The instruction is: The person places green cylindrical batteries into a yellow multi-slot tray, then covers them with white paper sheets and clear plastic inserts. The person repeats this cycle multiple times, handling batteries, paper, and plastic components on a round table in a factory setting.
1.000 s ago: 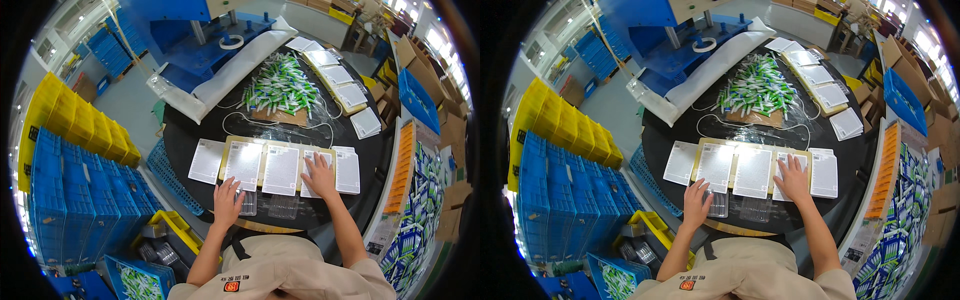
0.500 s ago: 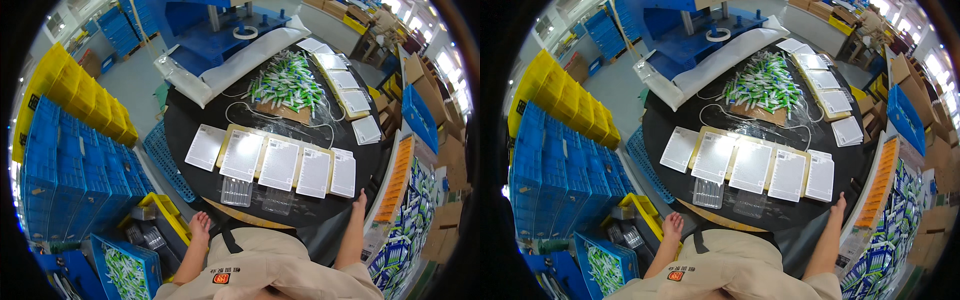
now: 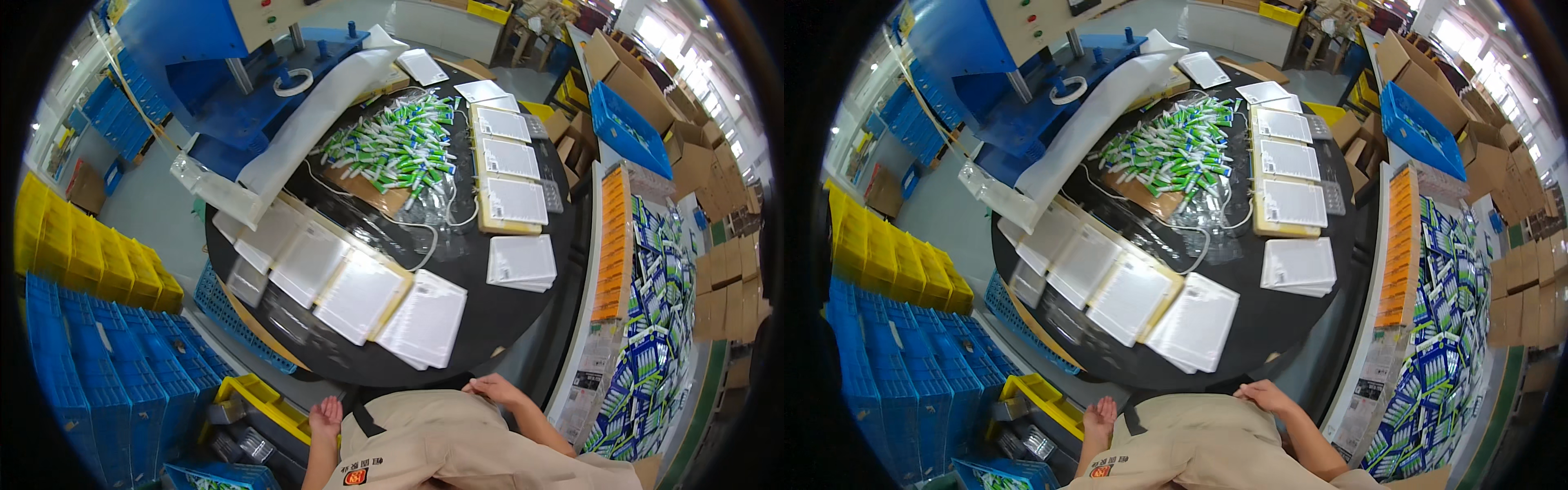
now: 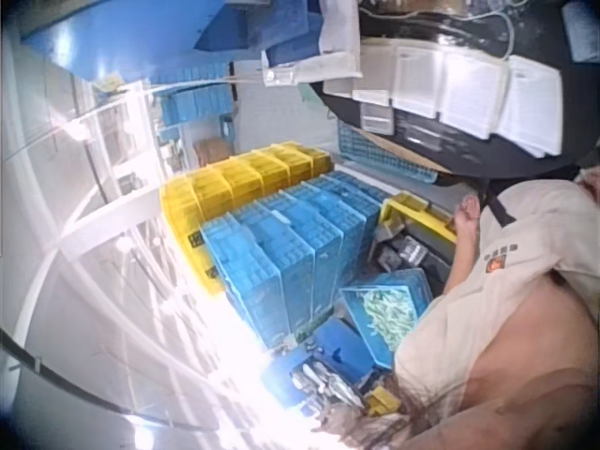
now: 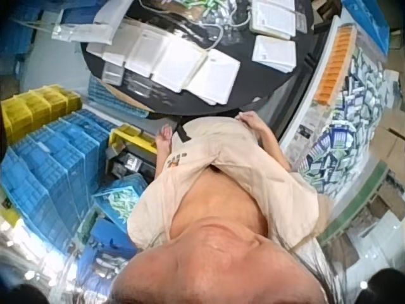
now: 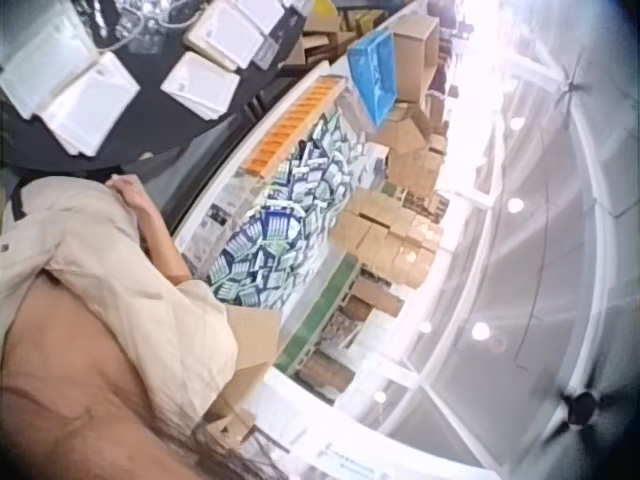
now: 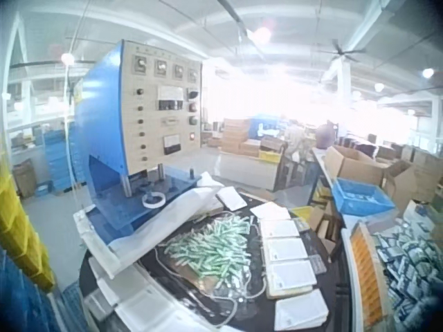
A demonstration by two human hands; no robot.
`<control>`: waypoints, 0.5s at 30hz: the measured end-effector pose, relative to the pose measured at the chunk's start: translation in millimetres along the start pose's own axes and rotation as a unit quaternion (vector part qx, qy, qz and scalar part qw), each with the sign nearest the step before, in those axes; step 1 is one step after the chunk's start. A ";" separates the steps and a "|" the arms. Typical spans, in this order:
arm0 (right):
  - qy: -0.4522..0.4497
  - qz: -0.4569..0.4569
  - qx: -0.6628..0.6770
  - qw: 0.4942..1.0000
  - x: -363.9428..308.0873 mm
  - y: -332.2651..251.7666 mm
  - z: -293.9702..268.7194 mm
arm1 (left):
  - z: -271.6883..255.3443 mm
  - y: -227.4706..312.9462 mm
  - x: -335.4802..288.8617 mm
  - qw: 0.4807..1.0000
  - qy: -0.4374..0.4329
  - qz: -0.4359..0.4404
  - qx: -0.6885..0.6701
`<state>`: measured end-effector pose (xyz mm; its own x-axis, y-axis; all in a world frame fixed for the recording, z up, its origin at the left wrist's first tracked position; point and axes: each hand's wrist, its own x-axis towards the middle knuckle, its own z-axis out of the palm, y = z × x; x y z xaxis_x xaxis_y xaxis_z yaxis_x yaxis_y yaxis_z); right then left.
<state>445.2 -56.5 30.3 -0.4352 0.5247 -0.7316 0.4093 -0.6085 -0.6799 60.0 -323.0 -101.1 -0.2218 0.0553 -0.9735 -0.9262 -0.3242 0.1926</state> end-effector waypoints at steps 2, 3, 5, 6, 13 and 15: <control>-0.019 -0.175 -0.057 0.983 -10.7 -44.7 -13.1 | 12.1 -5.3 -3.1 0.997 -0.069 -0.017 -0.006; 0.068 -0.226 0.008 0.972 -7.0 -69.3 -30.6 | 16.2 -6.8 -8.1 0.995 -0.093 -0.021 -0.012; 0.294 -0.272 -0.019 0.916 12.9 -113.3 -66.8 | 29.9 -7.9 -18.6 0.993 -0.112 -0.031 -0.025; 0.348 -0.297 -0.053 0.888 23.7 -128.4 -80.5 | 40.4 -10.3 -23.1 0.991 -0.125 -0.038 -0.031; 0.355 -0.414 -0.501 0.672 48.6 -167.8 -87.4 | 88.4 -14.9 -45.4 0.963 -0.261 0.055 0.037; 0.240 -0.376 -0.577 0.684 49.5 -167.2 -65.7 | 110.6 6.2 -32.6 0.963 -0.253 0.096 0.009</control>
<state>407.9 110.3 104.4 -0.6704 0.7348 0.1031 0.6957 0.6708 -0.2571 27.8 -222.3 -54.6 -0.5057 0.4501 -0.7360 -0.8571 -0.3591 0.3693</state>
